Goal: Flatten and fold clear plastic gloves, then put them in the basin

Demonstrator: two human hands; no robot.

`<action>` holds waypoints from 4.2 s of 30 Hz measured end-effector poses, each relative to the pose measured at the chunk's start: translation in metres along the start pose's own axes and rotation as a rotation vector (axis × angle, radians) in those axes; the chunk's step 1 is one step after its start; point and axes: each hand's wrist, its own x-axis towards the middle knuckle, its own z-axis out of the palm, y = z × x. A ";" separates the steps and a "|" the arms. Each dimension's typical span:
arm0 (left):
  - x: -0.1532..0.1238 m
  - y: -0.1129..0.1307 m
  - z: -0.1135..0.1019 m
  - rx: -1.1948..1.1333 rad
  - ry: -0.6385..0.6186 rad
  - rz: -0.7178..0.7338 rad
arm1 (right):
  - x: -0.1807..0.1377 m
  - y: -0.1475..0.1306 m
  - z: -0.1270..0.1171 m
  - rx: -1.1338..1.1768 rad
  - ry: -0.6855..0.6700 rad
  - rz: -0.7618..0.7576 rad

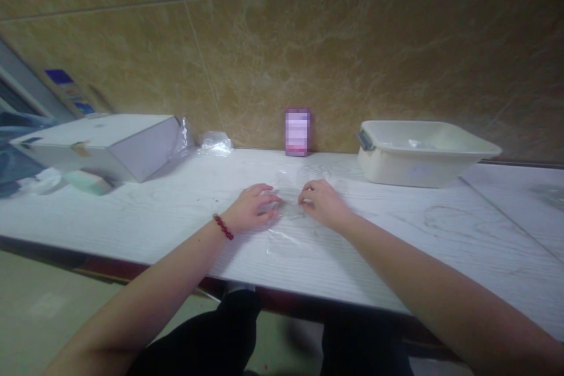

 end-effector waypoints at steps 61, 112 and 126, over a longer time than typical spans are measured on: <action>-0.003 -0.009 0.004 0.136 -0.200 -0.069 | 0.002 -0.002 0.005 0.053 -0.205 0.256; -0.004 -0.016 -0.004 0.094 -0.134 -0.127 | 0.003 0.040 -0.023 0.024 -0.065 0.342; 0.003 -0.024 -0.004 -0.012 0.178 -0.149 | -0.008 0.095 -0.029 -0.234 -0.178 0.571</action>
